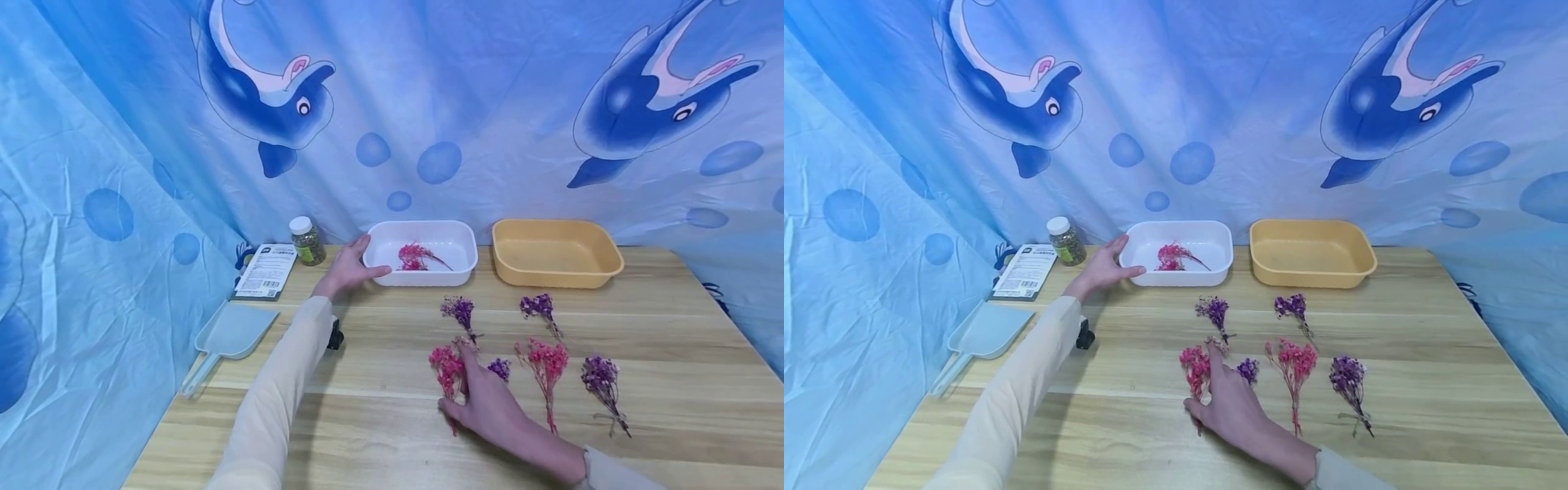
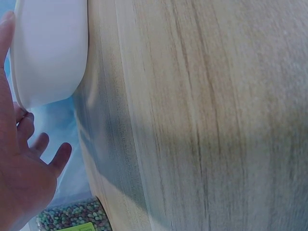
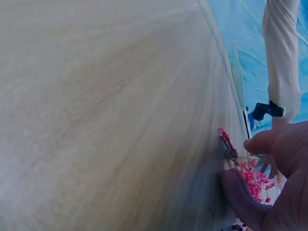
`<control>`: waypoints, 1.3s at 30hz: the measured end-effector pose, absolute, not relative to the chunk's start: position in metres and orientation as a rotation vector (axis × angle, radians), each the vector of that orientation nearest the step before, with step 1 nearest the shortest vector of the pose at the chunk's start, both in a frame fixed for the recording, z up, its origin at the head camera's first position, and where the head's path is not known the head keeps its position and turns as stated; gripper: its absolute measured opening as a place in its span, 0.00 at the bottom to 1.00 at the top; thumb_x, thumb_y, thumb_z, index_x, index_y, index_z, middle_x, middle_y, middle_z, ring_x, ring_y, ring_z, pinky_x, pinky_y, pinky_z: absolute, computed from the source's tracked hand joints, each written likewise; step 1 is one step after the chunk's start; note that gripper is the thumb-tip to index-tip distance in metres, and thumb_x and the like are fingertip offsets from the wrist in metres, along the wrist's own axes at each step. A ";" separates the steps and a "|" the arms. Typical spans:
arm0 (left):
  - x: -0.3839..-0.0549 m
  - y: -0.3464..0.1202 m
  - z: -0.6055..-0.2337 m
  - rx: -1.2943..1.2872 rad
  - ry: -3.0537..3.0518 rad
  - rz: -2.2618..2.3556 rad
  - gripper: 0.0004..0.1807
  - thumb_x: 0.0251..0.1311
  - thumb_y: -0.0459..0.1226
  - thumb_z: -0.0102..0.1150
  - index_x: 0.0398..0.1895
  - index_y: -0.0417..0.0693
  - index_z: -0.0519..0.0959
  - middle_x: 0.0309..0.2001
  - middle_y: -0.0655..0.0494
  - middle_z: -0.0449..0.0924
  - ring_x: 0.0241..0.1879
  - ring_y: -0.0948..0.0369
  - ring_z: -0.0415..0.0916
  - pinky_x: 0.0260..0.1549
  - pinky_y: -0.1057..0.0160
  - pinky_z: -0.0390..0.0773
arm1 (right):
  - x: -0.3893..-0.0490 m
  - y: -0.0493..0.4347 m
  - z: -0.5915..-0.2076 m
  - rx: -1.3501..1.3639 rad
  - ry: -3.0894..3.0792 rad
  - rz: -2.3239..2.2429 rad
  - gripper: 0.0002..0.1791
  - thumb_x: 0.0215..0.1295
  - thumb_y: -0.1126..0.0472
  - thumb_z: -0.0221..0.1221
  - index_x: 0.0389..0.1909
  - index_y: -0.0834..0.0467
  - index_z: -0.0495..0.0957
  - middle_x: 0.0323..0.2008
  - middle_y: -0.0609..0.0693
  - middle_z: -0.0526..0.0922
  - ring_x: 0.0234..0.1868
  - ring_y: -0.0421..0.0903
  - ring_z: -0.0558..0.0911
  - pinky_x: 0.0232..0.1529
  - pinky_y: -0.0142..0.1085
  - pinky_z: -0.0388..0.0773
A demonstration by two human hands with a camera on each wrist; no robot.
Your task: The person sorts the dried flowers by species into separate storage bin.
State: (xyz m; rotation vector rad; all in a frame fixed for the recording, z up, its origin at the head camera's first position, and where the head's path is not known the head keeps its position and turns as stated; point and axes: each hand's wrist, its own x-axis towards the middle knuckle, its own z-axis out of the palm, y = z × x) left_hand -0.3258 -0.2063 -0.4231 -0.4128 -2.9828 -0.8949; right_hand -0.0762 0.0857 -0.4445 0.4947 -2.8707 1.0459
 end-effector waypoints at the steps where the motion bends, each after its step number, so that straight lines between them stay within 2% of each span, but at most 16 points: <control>1: -0.326 -0.206 -0.423 -0.413 -2.983 -0.892 0.60 0.52 0.63 0.68 0.79 0.42 0.51 0.78 0.42 0.49 0.75 0.43 0.46 0.71 0.42 0.51 | -0.077 0.085 -0.446 0.495 -2.871 1.037 0.59 0.46 0.54 0.79 0.73 0.69 0.55 0.17 0.39 0.69 0.15 0.35 0.66 0.13 0.29 0.69; 8: -0.325 -0.207 -0.422 -0.419 -2.988 -0.889 0.60 0.52 0.63 0.68 0.79 0.42 0.51 0.78 0.43 0.49 0.75 0.44 0.46 0.72 0.43 0.50 | -0.081 0.083 -0.454 0.499 -2.884 1.026 0.56 0.47 0.56 0.78 0.72 0.70 0.57 0.11 0.36 0.66 0.09 0.33 0.64 0.09 0.28 0.66; 17: -0.325 -0.207 -0.424 -0.416 -2.991 -0.878 0.60 0.52 0.63 0.68 0.79 0.42 0.51 0.78 0.43 0.48 0.76 0.43 0.45 0.71 0.42 0.50 | -0.082 0.081 -0.453 0.576 -2.899 1.008 0.41 0.51 0.63 0.73 0.64 0.74 0.66 0.10 0.36 0.66 0.07 0.31 0.62 0.07 0.27 0.64; 20: -0.325 -0.207 -0.424 -0.420 -2.986 -0.874 0.60 0.52 0.62 0.68 0.79 0.41 0.51 0.78 0.43 0.48 0.75 0.43 0.46 0.71 0.42 0.50 | -0.080 0.081 -0.452 0.596 -2.886 1.014 0.39 0.51 0.65 0.72 0.62 0.74 0.67 0.11 0.37 0.67 0.08 0.31 0.63 0.10 0.27 0.68; 26: -0.327 -0.208 -0.425 -0.420 -2.974 -0.893 0.60 0.52 0.62 0.69 0.79 0.42 0.51 0.78 0.43 0.48 0.75 0.42 0.46 0.71 0.41 0.50 | -0.078 0.080 -0.453 0.607 -2.859 1.041 0.38 0.52 0.67 0.71 0.64 0.73 0.68 0.17 0.39 0.71 0.14 0.32 0.67 0.18 0.27 0.74; 36: -0.328 -0.207 -0.426 -0.433 -2.970 -0.899 0.60 0.52 0.62 0.69 0.79 0.41 0.52 0.78 0.44 0.48 0.76 0.43 0.45 0.72 0.43 0.49 | -0.075 0.083 -0.450 0.647 -2.789 1.083 0.36 0.52 0.70 0.71 0.64 0.69 0.70 0.22 0.39 0.72 0.19 0.32 0.69 0.17 0.26 0.72; 39: -0.328 -0.207 -0.426 -0.434 -2.966 -0.900 0.60 0.52 0.62 0.69 0.79 0.41 0.52 0.78 0.44 0.49 0.75 0.42 0.46 0.72 0.43 0.50 | -0.075 0.085 -0.446 0.689 -2.721 1.064 0.39 0.50 0.72 0.71 0.66 0.68 0.68 0.23 0.41 0.74 0.20 0.31 0.69 0.18 0.24 0.73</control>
